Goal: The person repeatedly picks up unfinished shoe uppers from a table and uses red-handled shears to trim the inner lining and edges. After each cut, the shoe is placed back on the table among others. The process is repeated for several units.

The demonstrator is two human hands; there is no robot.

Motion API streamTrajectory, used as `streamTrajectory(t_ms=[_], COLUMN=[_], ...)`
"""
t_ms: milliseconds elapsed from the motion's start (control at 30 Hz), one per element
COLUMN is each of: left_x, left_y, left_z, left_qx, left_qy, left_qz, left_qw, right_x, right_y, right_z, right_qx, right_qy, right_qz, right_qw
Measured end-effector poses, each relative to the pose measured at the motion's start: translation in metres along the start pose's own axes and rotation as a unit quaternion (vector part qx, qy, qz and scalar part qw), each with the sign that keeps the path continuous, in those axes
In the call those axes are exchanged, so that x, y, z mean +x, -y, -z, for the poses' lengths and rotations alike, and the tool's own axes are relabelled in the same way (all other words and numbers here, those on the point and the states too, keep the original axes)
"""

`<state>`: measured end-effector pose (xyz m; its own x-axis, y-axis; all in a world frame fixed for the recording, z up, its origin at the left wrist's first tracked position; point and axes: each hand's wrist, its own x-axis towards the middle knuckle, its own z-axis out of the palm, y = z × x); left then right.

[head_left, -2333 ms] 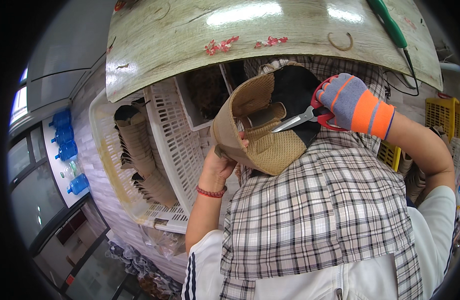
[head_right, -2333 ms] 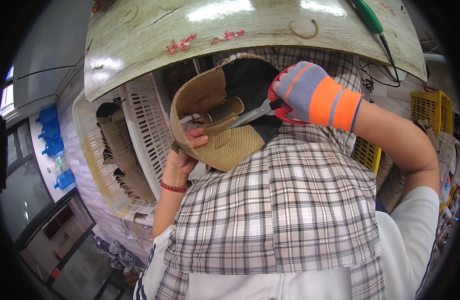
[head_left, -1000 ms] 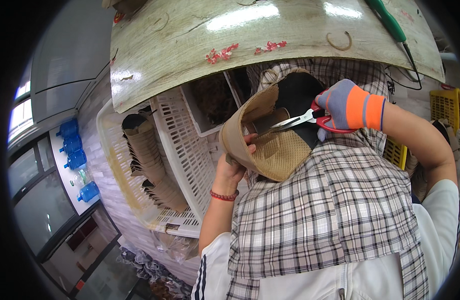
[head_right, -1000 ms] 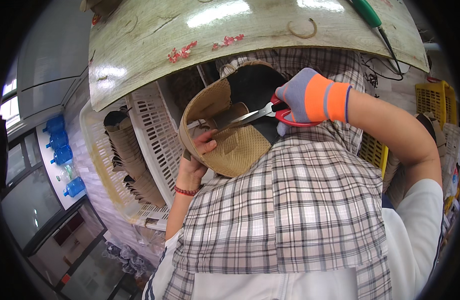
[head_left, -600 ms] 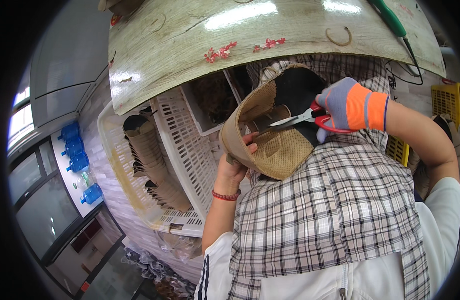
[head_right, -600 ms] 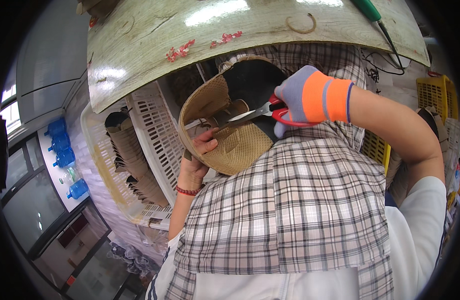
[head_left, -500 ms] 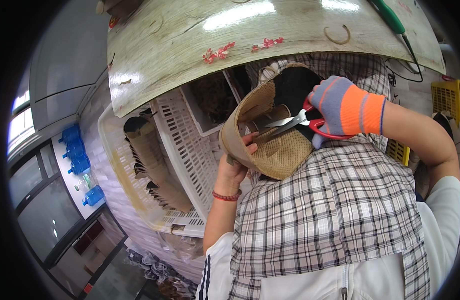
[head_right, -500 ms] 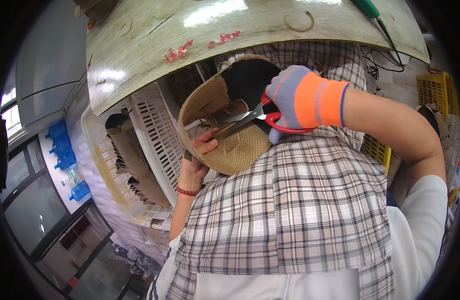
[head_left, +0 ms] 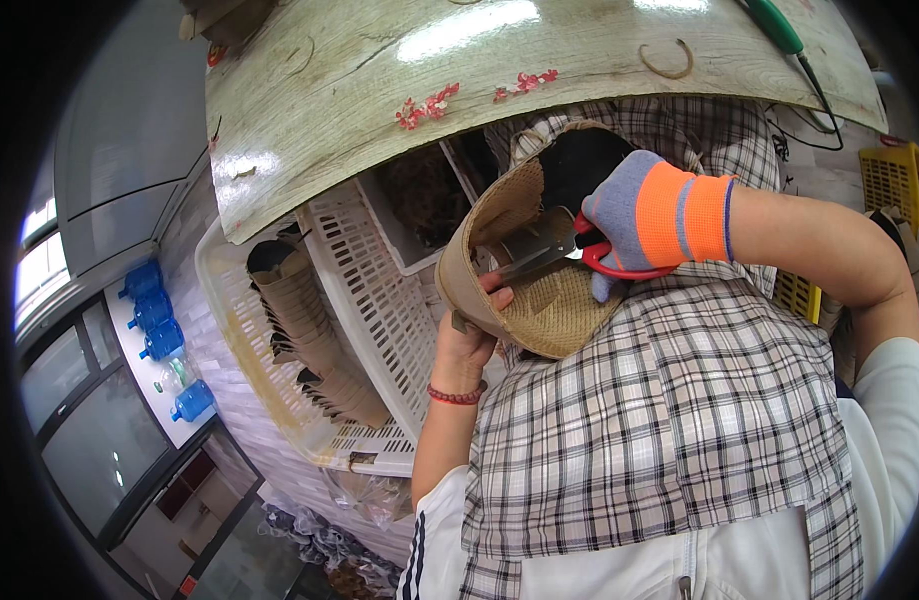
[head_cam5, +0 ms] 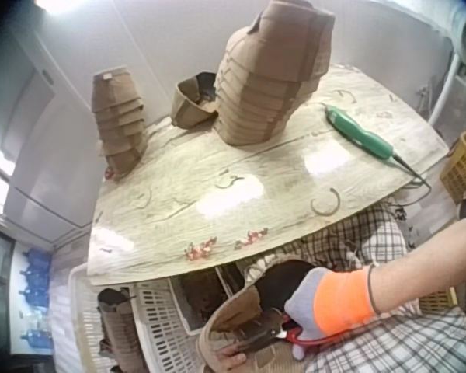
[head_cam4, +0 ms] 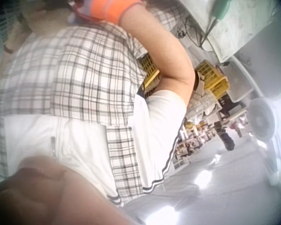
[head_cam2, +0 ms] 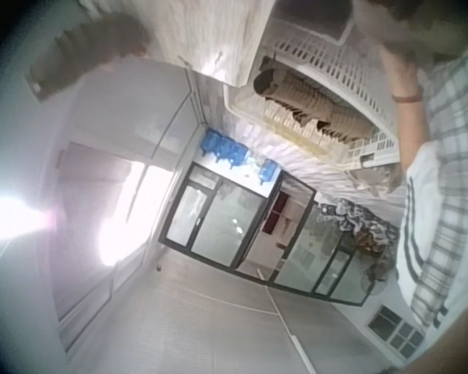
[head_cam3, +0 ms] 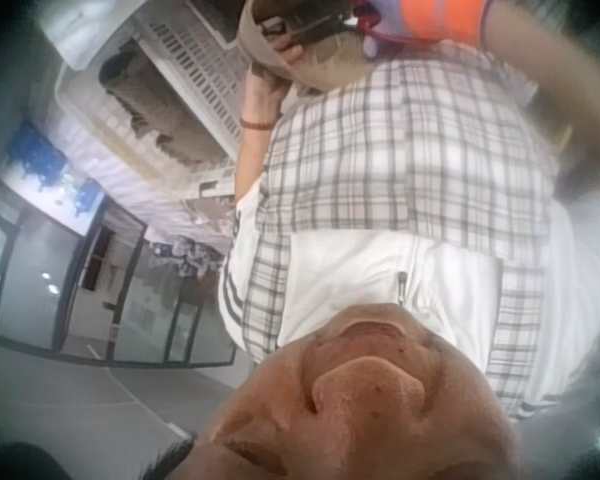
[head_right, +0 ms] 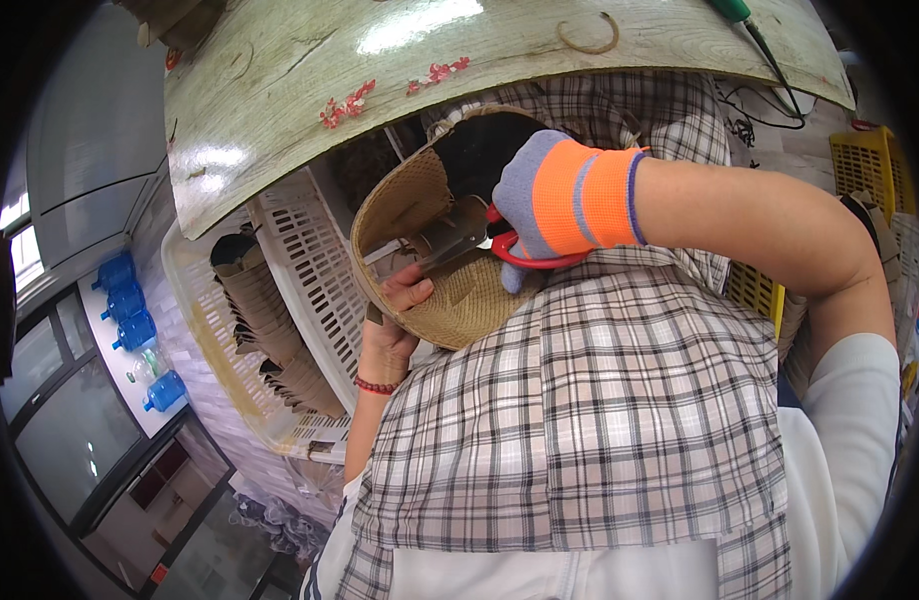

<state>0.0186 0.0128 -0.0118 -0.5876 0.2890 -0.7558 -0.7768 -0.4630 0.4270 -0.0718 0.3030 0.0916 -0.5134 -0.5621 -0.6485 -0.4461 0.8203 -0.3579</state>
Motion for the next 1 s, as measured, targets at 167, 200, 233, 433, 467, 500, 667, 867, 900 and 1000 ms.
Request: streamTrajectory(t_ms=[167, 200, 233, 433, 467, 500, 667, 867, 900, 1000], left_x=[-0.002, -0.003, -0.004, -0.006, -0.006, -0.005, 0.002, 0.036, 0.045, 0.063], left_y=[-0.004, -0.005, -0.004, 0.005, 0.006, 0.007, 0.003, -0.011, -0.013, -0.021], left_z=[-0.004, -0.005, -0.008, -0.007, -0.006, -0.006, 0.003, -0.011, -0.006, 0.000], left_qx=[0.023, 0.031, 0.038, 0.042, 0.037, 0.031, 0.085, 0.029, 0.001, -0.022], left_qy=[-0.001, -0.002, -0.004, -0.011, -0.009, -0.005, 0.019, 0.065, 0.098, 0.140], left_qz=[0.010, -0.003, -0.016, -0.082, -0.087, -0.089, -0.137, -0.285, -0.296, -0.309], left_qw=[1.000, 1.000, 0.999, 0.996, 0.995, 0.996, 0.987, 0.956, 0.950, 0.940], right_x=[-0.004, -0.005, -0.007, -0.021, -0.023, -0.024, -0.016, 0.022, 0.024, 0.030], right_y=[0.005, 0.002, -0.005, -0.026, -0.025, -0.025, -0.030, -0.064, -0.065, -0.068], right_z=[0.006, 0.007, 0.006, -0.015, -0.013, -0.011, -0.002, -0.006, -0.003, 0.005], right_qx=[0.010, 0.029, 0.047, 0.017, 0.022, 0.028, 0.027, 0.214, 0.265, 0.324], right_qy=[0.015, 0.005, -0.005, -0.021, -0.015, -0.010, 0.041, 0.157, 0.193, 0.233], right_qz=[-0.030, -0.050, -0.070, -0.051, -0.053, -0.056, -0.064, -0.011, -0.012, 0.016], right_qw=[0.999, 0.998, 0.996, 0.998, 0.998, 0.998, 0.997, 0.964, 0.945, 0.917])
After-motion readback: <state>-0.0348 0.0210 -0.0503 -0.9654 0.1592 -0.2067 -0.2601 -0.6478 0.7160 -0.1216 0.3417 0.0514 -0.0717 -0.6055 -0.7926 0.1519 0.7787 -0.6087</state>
